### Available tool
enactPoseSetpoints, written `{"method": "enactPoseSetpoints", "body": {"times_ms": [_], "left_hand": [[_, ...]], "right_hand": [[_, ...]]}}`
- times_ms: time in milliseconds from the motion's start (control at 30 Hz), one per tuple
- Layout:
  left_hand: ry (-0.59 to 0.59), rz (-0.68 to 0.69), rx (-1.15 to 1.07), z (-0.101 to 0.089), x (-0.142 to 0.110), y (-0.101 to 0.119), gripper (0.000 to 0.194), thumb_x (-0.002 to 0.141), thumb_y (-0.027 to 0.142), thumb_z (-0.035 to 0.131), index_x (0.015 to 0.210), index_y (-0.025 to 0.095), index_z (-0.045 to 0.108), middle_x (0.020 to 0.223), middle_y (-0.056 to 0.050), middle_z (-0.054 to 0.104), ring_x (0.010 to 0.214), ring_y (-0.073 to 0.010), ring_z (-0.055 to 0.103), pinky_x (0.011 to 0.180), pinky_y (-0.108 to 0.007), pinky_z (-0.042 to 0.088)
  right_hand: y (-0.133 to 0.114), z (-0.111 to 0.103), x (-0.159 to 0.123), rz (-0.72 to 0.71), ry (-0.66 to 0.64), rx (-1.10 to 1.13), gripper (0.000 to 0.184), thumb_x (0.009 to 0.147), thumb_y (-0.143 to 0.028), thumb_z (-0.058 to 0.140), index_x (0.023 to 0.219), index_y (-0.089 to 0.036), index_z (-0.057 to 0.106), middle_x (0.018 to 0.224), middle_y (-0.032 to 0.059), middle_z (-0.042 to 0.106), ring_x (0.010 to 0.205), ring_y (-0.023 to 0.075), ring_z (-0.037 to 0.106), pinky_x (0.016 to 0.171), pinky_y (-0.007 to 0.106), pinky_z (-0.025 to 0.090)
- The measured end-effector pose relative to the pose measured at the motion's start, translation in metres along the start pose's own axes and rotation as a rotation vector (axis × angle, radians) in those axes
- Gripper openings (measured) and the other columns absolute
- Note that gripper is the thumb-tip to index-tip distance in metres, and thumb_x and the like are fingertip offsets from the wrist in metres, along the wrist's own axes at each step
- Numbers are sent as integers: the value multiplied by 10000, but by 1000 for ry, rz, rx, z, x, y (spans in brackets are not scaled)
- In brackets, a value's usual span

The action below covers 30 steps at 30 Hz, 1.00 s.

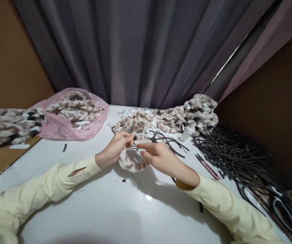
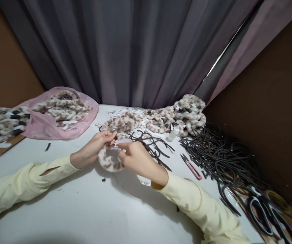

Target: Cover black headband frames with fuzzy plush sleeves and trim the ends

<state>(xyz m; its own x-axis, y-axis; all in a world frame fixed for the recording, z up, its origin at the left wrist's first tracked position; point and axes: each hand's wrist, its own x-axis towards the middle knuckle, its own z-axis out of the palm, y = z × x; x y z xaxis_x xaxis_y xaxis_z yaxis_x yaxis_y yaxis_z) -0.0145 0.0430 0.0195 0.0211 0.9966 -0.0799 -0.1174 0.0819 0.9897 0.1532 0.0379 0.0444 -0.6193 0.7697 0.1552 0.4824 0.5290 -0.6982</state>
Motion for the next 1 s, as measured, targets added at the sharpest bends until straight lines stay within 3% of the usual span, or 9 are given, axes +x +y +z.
{"method": "enactPoseSetpoints", "body": {"times_ms": [67, 200, 300, 400, 500, 600, 733, 1000], "left_hand": [[1, -50, -100, 1, 0, 3, 317, 714, 366, 643, 577, 149, 457, 536, 44, 455, 495, -69, 396, 509, -213, 318], [-42, -115, -218, 2, -2, 10, 315, 702, 324, 661, 577, 157, 425, 519, 57, 405, 457, -51, 363, 467, -199, 306], [-67, -95, -195, 2, -2, 11, 297, 701, 325, 660, 592, 157, 441, 515, 51, 417, 443, -53, 365, 448, -201, 302], [-104, -57, -134, 1, -2, 10, 298, 714, 365, 645, 636, 162, 440, 507, 49, 442, 431, -59, 369, 443, -206, 302], [-99, 20, -25, -1, -2, 11, 274, 735, 360, 626, 738, 176, 423, 487, 61, 456, 441, -70, 387, 461, -202, 309], [-43, 194, 143, -3, -4, 12, 261, 757, 333, 602, 823, 197, 389, 507, 75, 456, 468, -82, 425, 471, -190, 313], [41, 397, 399, -2, -10, 9, 215, 776, 312, 562, 844, 212, 384, 628, 54, 495, 502, -89, 486, 454, -184, 308], [34, 500, 617, 3, -21, 6, 94, 804, 212, 491, 858, 222, 414, 592, 61, 501, 447, -82, 453, 461, -185, 309]], "right_hand": [[4, 9, 1, 46, -60, 57, 204, 840, -204, 429, 976, -155, 574, 702, 21, 606, 594, 133, 533, 552, 237, 407], [14, 25, 11, 129, -20, 206, 138, 865, -252, 408, 888, -159, 507, 650, 5, 524, 550, 124, 500, 496, 237, 410], [17, 35, 17, 194, -7, 461, 105, 848, -254, 430, 893, -169, 473, 667, -3, 504, 491, 104, 464, 461, 238, 423], [18, 39, 20, 171, 41, 676, 112, 815, -266, 482, 842, -157, 495, 707, 18, 535, 548, 111, 498, 516, 243, 448], [18, 37, 20, 154, 83, 572, 236, 819, -318, 482, 653, -151, 490, 564, -7, 491, 505, 101, 464, 529, 233, 404], [15, 30, 16, 146, 61, 353, 383, 841, -348, 448, 507, -165, 406, 443, -40, 369, 446, 80, 365, 509, 226, 320], [4, 23, 8, 92, 16, 266, 381, 833, -340, 453, 503, -169, 368, 460, -48, 320, 458, 72, 279, 480, 221, 241], [-14, 17, -5, 50, -63, 232, 376, 844, -279, 448, 499, -168, 347, 465, -50, 302, 471, 75, 262, 486, 230, 221]]}}
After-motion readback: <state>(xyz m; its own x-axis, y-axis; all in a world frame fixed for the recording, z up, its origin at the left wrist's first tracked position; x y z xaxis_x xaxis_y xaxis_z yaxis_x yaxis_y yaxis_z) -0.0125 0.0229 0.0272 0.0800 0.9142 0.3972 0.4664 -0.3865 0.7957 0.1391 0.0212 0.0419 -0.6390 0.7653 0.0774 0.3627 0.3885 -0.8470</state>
